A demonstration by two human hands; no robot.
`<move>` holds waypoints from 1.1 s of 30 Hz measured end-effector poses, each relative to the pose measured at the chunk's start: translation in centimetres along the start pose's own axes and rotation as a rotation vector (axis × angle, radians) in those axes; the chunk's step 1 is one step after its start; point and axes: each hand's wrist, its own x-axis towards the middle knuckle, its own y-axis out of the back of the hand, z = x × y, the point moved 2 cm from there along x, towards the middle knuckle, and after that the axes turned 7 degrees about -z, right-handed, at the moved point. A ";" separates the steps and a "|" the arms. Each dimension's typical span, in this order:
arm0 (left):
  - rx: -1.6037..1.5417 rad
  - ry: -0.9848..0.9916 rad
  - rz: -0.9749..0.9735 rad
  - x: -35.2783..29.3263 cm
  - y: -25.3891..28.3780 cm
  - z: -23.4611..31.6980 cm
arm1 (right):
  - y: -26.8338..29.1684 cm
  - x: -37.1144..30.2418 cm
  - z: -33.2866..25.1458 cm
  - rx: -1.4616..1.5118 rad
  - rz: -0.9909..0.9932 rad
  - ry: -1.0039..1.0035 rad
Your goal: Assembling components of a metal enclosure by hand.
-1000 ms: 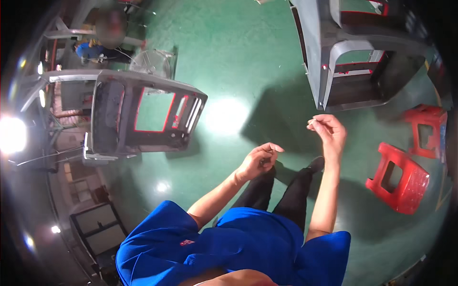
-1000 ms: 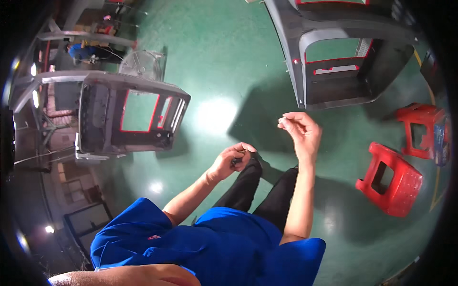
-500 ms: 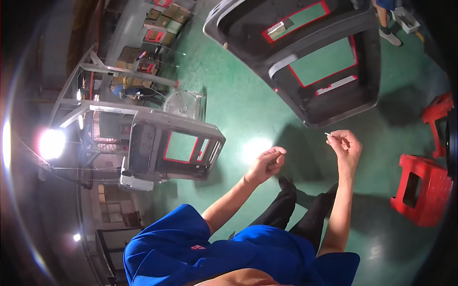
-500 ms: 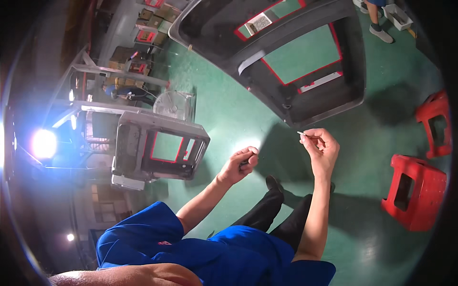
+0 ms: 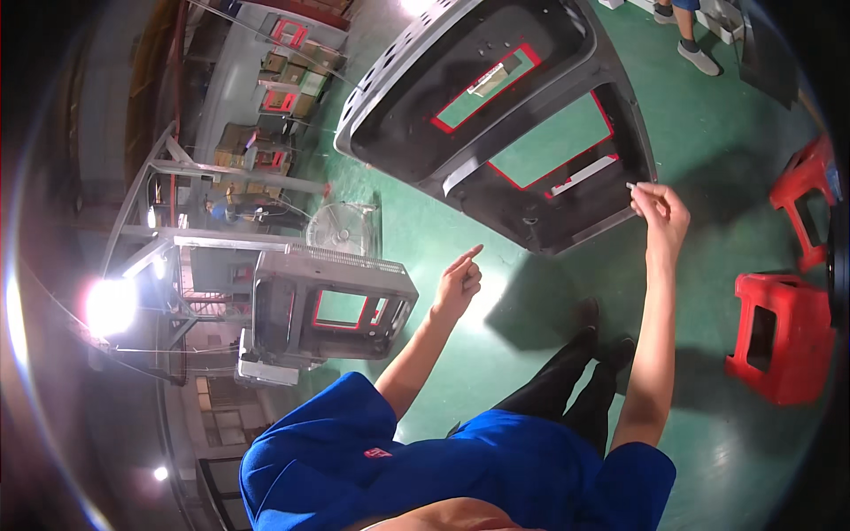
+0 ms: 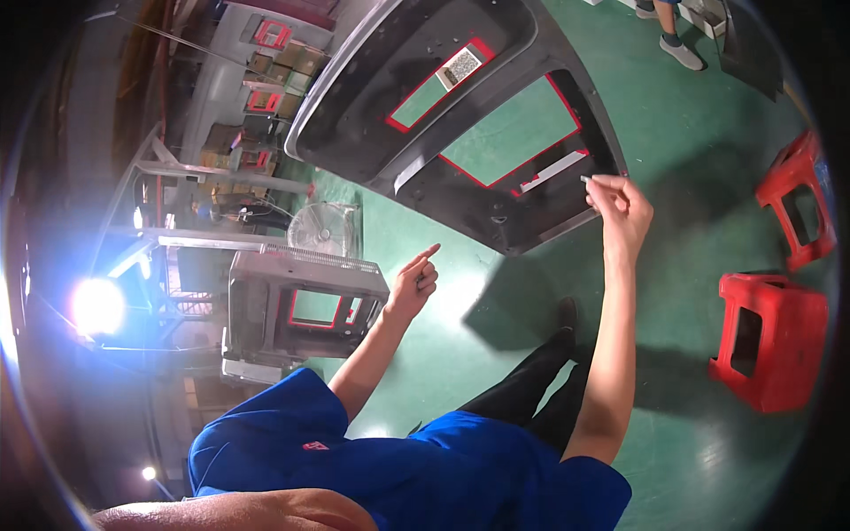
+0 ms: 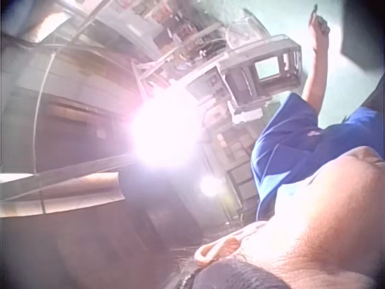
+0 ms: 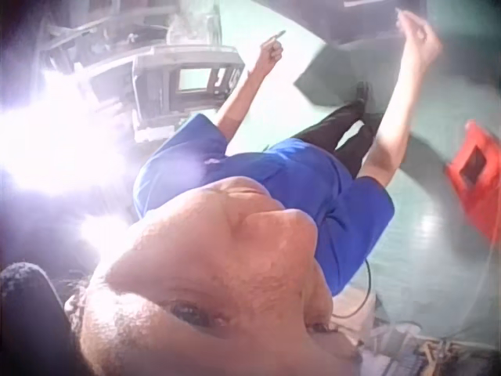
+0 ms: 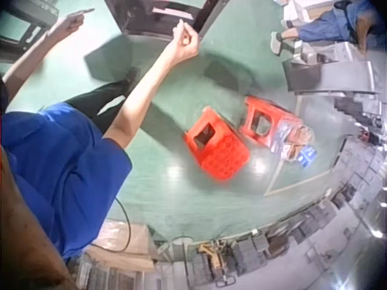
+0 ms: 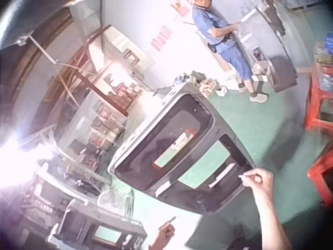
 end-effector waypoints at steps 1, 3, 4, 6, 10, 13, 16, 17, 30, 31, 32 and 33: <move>0.003 0.003 0.046 0.9 0.5 -0.3 | 0.0 1.3 0.1 0.004 0.025 0.015; 0.013 -0.010 0.149 2.4 1.5 -0.2 | -1.7 4.5 -1.7 0.040 0.042 0.156; 0.021 -0.018 0.182 3.2 1.8 -0.1 | -2.7 6.3 -3.0 0.053 0.069 0.203; 0.040 -0.032 0.253 4.2 2.0 -0.1 | -4.8 10.1 -6.2 0.043 0.105 0.358; 0.051 0.046 0.274 6.0 1.5 0.7 | -8.7 16.1 -9.3 0.160 0.073 0.533; 0.101 0.045 0.207 7.1 0.8 0.7 | -10.6 18.2 -9.8 0.111 -0.006 0.588; 0.232 0.023 0.235 7.2 -1.0 1.6 | -11.1 18.9 -10.3 0.037 -0.058 0.537; 0.237 0.011 0.270 7.1 -0.8 1.4 | -11.3 18.7 -10.6 0.019 -0.025 0.537; 0.234 0.021 0.345 6.9 -1.0 0.3 | -11.7 19.9 -12.1 -0.742 0.013 0.818; 0.230 0.036 0.355 6.8 -1.4 0.5 | -11.7 20.4 -11.8 -0.688 -0.022 0.807; 0.213 0.027 0.362 6.9 -1.8 0.5 | -11.7 20.8 -11.6 -0.634 -0.060 0.795; 0.214 0.012 0.323 7.4 -1.5 0.3 | -11.8 21.3 -11.6 -0.587 -0.124 0.719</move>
